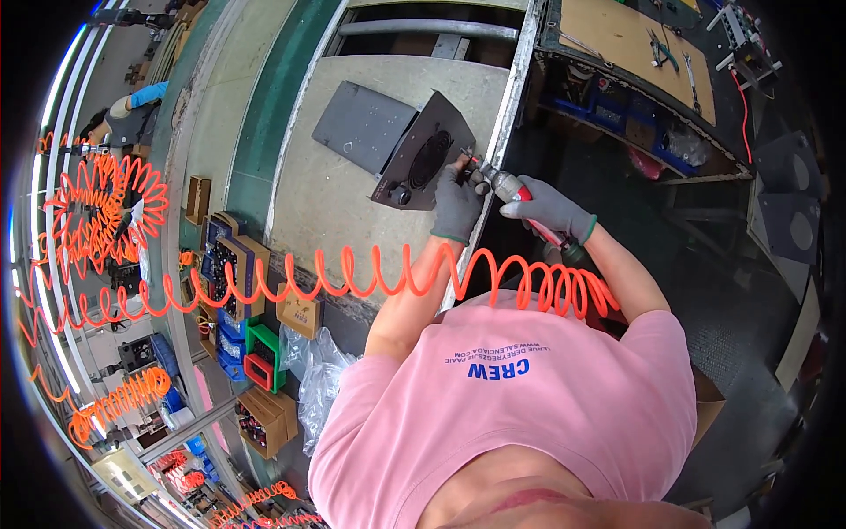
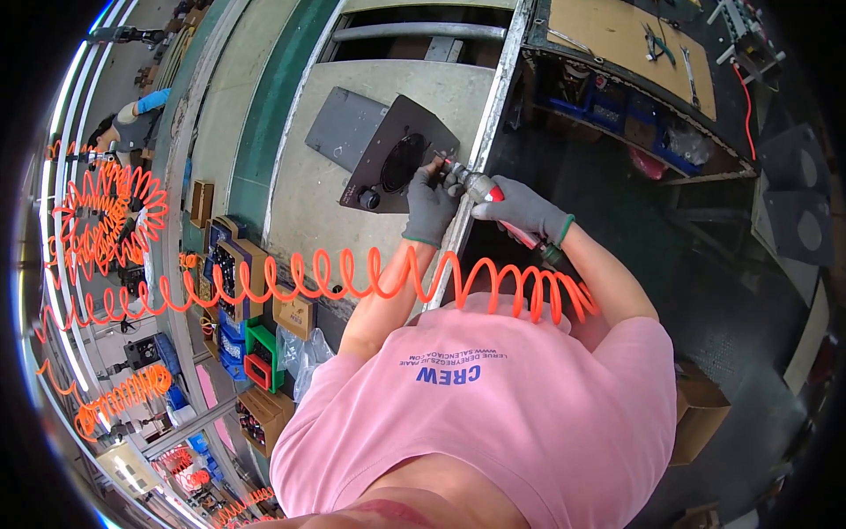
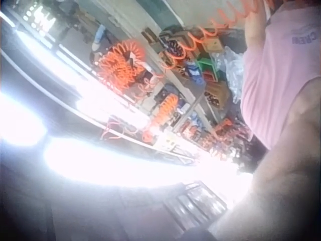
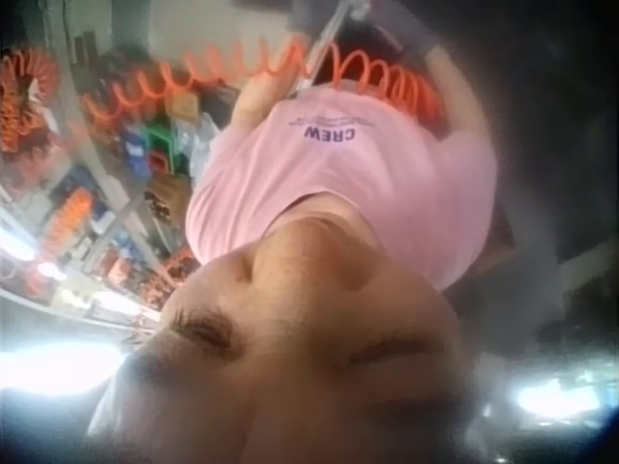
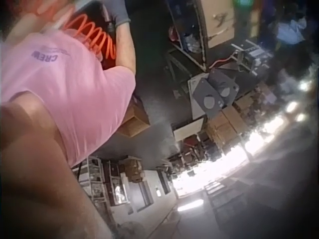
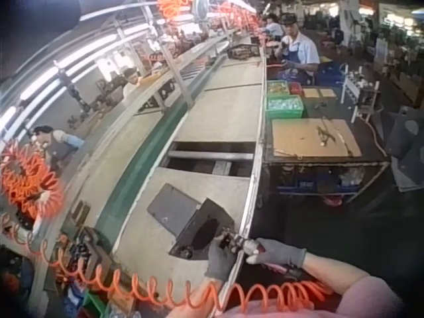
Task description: The person assembles metal electronics components and brackets by hand, securing them with screws using an air screwdriver, wrench, and pliers.
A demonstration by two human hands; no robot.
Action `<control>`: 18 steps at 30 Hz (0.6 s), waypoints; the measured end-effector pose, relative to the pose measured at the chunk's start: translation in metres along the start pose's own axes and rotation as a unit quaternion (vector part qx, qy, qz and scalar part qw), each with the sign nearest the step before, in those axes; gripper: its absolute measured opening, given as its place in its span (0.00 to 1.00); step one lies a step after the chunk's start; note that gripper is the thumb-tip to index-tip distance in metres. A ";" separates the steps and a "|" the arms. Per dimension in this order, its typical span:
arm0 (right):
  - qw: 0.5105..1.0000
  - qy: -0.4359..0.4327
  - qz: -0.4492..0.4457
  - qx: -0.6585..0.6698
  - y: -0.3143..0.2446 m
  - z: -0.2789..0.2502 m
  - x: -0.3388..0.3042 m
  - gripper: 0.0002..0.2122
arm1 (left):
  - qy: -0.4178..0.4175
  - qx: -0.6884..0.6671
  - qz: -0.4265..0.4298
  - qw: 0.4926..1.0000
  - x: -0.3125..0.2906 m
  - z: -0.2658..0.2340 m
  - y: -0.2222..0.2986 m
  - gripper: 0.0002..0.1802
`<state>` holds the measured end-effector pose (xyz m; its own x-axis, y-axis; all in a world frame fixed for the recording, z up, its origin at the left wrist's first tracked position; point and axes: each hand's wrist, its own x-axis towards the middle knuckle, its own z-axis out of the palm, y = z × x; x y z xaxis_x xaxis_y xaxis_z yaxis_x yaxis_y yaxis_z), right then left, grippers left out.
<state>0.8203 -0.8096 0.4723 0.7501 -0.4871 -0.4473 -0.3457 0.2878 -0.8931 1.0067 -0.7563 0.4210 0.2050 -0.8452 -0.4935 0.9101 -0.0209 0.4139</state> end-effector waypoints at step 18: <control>1.000 0.010 0.001 -0.023 0.018 -0.001 0.037 0.21 | 0.046 0.091 0.018 0.995 0.037 -0.016 -0.001 0.12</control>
<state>0.8416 -0.8233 0.4398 0.7387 -0.5026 -0.4492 -0.3730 0.2503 -0.8934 1.0188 -0.7794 0.3897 0.2757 -0.7952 -0.5401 0.8233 -0.0947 0.5597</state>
